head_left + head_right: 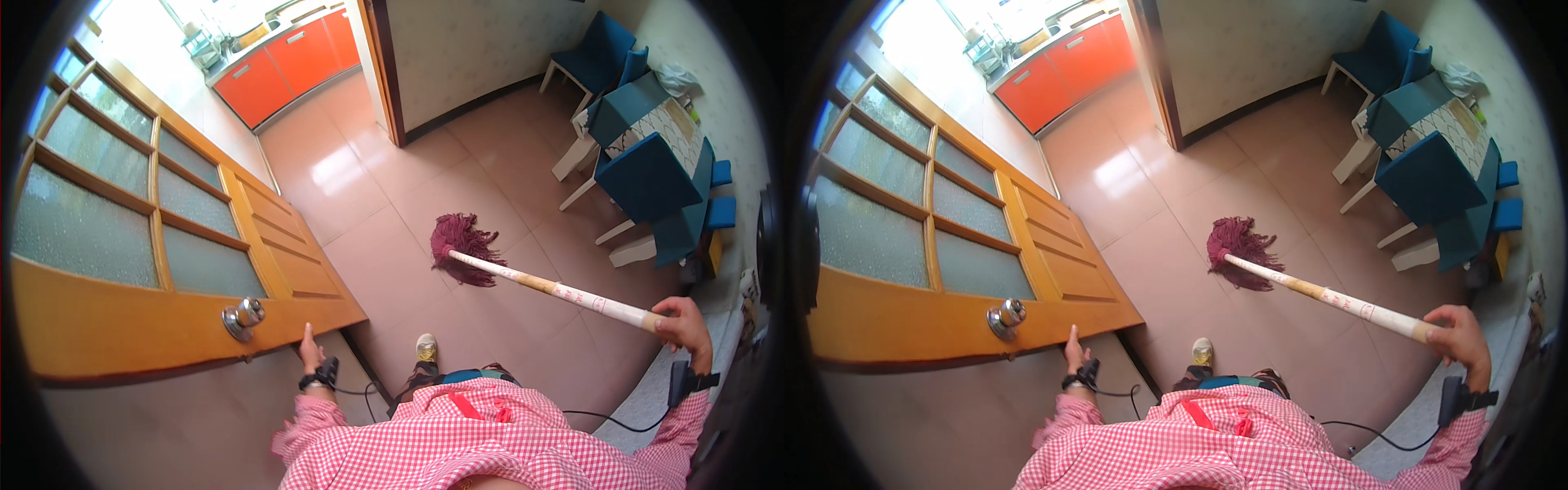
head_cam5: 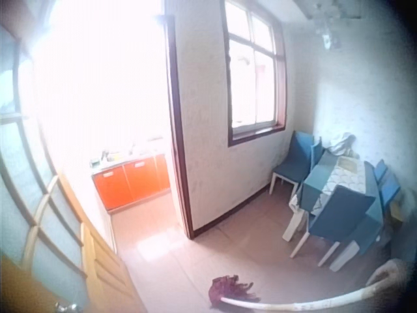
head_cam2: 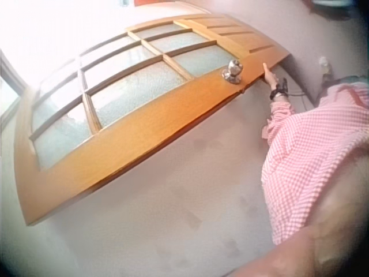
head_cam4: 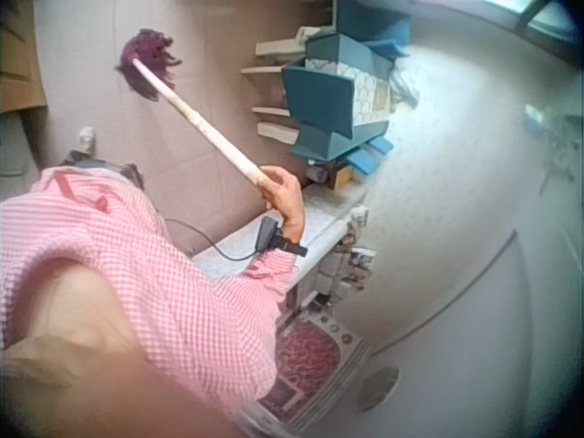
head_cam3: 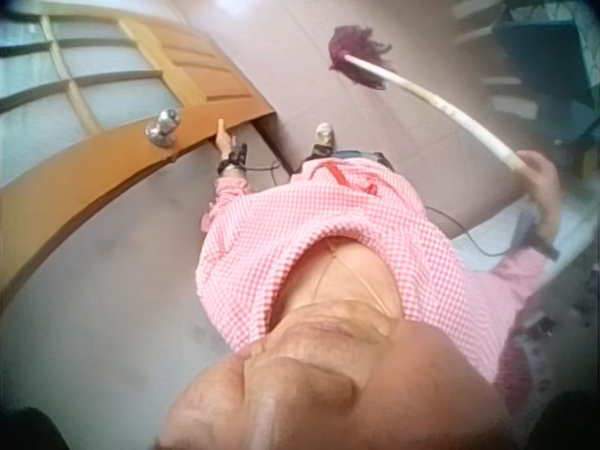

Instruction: The person is mopping a tiled floor using a mop, moving chairs to clean around a dining table, and mopping the floor area underneath a bed.

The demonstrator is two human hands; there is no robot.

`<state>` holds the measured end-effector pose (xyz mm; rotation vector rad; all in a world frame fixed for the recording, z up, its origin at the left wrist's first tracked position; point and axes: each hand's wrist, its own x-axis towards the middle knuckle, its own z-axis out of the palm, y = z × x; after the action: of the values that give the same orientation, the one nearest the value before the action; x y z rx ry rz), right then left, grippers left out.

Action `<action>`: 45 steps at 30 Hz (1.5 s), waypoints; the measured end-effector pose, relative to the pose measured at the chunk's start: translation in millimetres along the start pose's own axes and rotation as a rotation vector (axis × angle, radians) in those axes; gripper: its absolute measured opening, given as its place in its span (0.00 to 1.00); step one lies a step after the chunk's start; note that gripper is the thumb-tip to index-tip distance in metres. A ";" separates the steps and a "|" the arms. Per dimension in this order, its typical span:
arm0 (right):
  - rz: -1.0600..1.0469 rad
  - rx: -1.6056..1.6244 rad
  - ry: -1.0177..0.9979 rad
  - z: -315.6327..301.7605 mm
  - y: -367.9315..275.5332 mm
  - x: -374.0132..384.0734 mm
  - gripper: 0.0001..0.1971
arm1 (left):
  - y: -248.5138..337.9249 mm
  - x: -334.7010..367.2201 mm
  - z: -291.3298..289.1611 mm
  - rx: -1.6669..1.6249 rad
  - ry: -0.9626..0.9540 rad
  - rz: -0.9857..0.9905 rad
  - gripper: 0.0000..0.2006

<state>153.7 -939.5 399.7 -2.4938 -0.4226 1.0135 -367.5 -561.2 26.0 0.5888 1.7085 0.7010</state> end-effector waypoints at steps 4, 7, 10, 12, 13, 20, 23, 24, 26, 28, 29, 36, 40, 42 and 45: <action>0.066 0.107 0.052 -3.1 1.7 3.3 0.15 | -33.5 29.2 -4.2 -0.140 0.164 0.421 0.21; 0.147 0.105 0.090 -0.9 28.1 3.6 0.14 | -22.7 7.8 17.5 -0.210 0.158 0.402 0.20; 0.171 0.146 0.110 3.4 50.4 6.4 0.11 | -38.1 24.4 9.9 -0.250 0.143 0.273 0.22; 0.209 0.197 0.120 -0.2 57.2 3.6 0.12 | -13.3 -16.4 27.0 -0.251 0.232 0.121 0.23; 0.193 0.211 0.104 -1.8 52.5 6.2 0.12 | -38.1 16.8 4.2 -0.257 0.182 0.200 0.23; 0.174 -0.025 0.159 -27.1 -12.7 39.6 0.10 | -51.0 41.8 16.3 -0.238 0.260 0.343 0.22; 0.157 -0.018 0.174 -36.3 -33.2 53.6 0.10 | -47.1 43.3 6.5 -0.266 0.301 0.336 0.22; 0.163 -0.038 0.161 -38.7 -38.3 56.8 0.10 | -46.1 43.4 4.9 -0.266 0.293 0.304 0.22; 0.176 -0.063 0.194 -38.0 -49.3 57.6 0.10 | -35.8 30.1 13.5 -0.266 0.291 0.329 0.22; 0.188 -0.087 0.226 -36.0 -57.7 57.3 0.10 | -16.5 5.2 15.5 -0.269 0.291 0.354 0.23; 0.186 -0.093 0.205 -37.1 -60.5 58.5 0.10 | -8.3 -7.0 14.3 -0.217 0.244 0.429 0.23; 0.178 -0.068 0.196 -53.0 -16.9 71.5 0.10 | 35.7 -67.6 1.0 -0.140 0.249 0.780 0.24; 0.136 -0.063 0.185 -64.1 17.4 80.8 0.10 | 69.1 -92.5 6.6 -0.267 0.231 0.821 0.22; 0.127 -0.027 0.175 -68.1 28.2 82.2 0.11 | 68.0 -84.9 5.0 -0.373 0.239 0.762 0.21; 0.168 0.048 0.141 -70.1 43.7 84.2 0.11 | 71.2 -88.8 15.8 -0.344 0.337 0.750 0.21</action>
<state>267.1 -960.1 374.7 -2.5703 -0.1455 0.8901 -329.5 -571.5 134.0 0.9086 1.5918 1.6667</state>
